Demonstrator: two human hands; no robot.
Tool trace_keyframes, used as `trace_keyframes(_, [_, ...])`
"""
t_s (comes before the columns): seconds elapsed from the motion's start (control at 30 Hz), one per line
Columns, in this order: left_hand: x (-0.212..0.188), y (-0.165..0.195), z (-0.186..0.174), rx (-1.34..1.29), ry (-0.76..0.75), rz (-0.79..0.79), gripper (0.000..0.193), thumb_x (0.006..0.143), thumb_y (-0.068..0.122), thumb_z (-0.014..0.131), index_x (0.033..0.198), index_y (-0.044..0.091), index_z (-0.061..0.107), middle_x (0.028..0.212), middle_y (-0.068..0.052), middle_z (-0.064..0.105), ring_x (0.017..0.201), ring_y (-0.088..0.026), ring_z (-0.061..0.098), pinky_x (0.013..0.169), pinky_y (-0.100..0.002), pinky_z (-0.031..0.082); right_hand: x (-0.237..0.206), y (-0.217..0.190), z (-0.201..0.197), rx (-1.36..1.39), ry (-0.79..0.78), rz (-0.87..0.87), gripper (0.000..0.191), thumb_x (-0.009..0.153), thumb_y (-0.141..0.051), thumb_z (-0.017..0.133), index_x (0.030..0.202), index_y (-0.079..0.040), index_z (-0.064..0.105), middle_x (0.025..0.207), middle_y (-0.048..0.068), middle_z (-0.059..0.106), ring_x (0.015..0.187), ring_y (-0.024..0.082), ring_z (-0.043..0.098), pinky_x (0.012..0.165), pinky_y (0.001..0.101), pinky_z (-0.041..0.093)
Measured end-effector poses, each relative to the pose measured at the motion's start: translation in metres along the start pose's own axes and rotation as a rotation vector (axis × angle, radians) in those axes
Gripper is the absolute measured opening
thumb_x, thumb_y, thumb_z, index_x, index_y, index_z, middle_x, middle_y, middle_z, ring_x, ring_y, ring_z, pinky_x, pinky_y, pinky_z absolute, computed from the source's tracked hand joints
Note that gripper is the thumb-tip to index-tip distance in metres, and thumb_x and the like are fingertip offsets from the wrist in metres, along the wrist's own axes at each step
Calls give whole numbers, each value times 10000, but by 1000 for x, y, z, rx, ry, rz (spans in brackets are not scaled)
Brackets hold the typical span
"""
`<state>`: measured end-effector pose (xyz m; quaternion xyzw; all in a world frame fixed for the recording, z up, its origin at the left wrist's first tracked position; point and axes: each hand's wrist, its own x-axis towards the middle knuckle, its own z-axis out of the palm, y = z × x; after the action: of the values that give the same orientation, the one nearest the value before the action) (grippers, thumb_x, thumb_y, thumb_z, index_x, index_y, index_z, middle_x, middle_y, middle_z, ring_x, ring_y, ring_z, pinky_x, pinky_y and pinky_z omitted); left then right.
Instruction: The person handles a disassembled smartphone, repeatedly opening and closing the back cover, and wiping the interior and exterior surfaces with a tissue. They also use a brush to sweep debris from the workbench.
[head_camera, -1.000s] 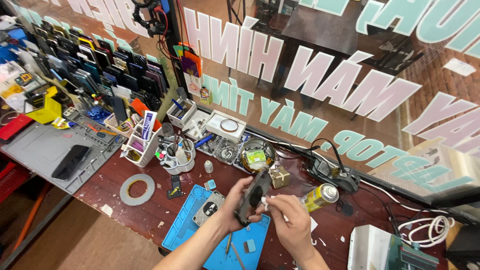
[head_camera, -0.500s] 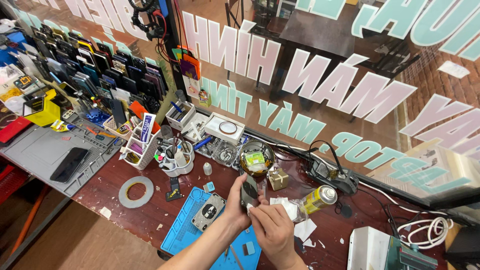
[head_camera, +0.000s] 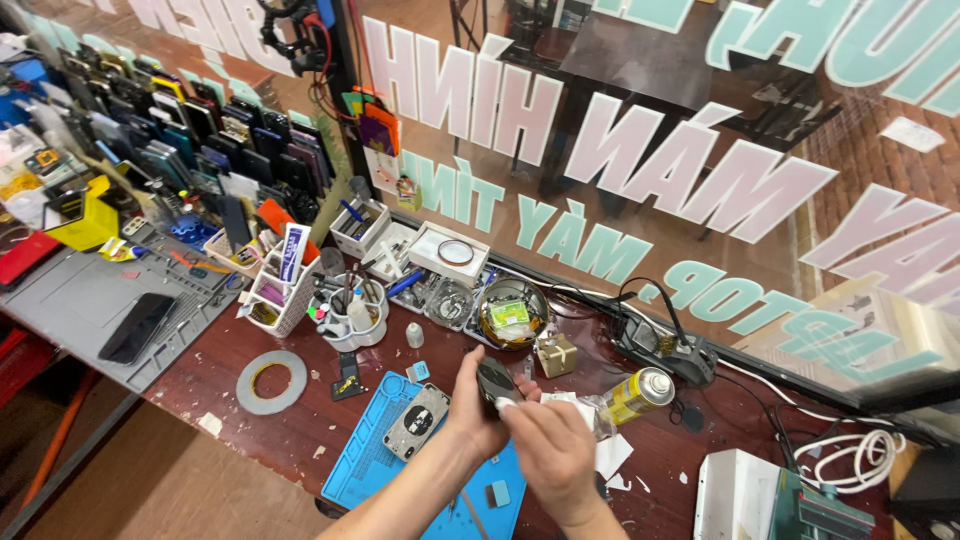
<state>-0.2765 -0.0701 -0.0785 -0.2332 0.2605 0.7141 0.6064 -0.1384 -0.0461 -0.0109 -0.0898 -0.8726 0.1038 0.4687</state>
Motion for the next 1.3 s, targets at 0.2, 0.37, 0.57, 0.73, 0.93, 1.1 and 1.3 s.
trace_keyframes(0.2, [1, 5, -2, -52, -87, 47, 684, 890, 647, 565, 923, -34, 510, 836, -166, 567, 814, -322, 604, 817, -444, 561, 12, -2, -2, -71, -30, 20, 319, 706, -2, 801, 1014, -67, 746, 965, 23, 697, 873, 245, 640, 734, 372, 547])
trace_keyframes(0.37, [-2, 1, 1, 25, -26, 56, 690, 880, 655, 552, 945, -32, 528, 855, -180, 583, 830, -325, 619, 831, -435, 561, 13, -1, 0, -28, -9, 8, 326, 713, 9, 790, 1028, -59, 742, 976, 30, 695, 880, 250, 649, 764, 376, 561])
trace_keyframes(0.57, [0, 7, -2, 9, -10, 86, 666, 895, 619, 548, 968, -43, 529, 861, -157, 588, 862, -332, 630, 877, -445, 557, 12, -1, 5, -18, 10, 42, 301, 741, 5, 805, 1029, -56, 743, 966, 36, 693, 867, 251, 645, 743, 373, 548])
trace_keyframes(0.73, [9, 1, -9, -3, -68, 34, 675, 907, 636, 552, 939, -37, 520, 830, -161, 567, 822, -325, 616, 844, -454, 574, 10, -1, 6, 0, 4, 21, 316, 734, 19, 782, 1037, -55, 731, 981, 49, 691, 891, 265, 645, 767, 379, 553])
trace_keyframes(0.93, [-3, 18, -6, 23, -90, 43, 616, 925, 560, 550, 1034, -46, 579, 911, -154, 651, 865, -312, 663, 711, -379, 526, -13, 19, 1, -21, -30, 143, 253, 760, 10, 779, 1005, -35, 740, 951, 57, 706, 862, 253, 652, 734, 366, 538])
trace_keyframes(1.1, [-21, 31, -1, 180, -139, 47, 431, 900, 244, 526, 1192, -60, 619, 1080, -173, 715, 954, -299, 728, 828, -480, 642, -38, 37, 0, 13, 30, 368, 167, 783, -31, 785, 945, -38, 744, 909, 72, 712, 847, 254, 671, 754, 353, 535])
trace_keyframes(1.3, [-11, 32, -5, 467, -266, 51, 286, 900, 69, 633, 1165, -39, 630, 1017, -149, 725, 852, -281, 745, 764, -445, 647, -45, 37, 2, 92, 102, 463, 188, 772, -12, 778, 956, -27, 745, 923, 88, 731, 859, 241, 694, 776, 342, 538])
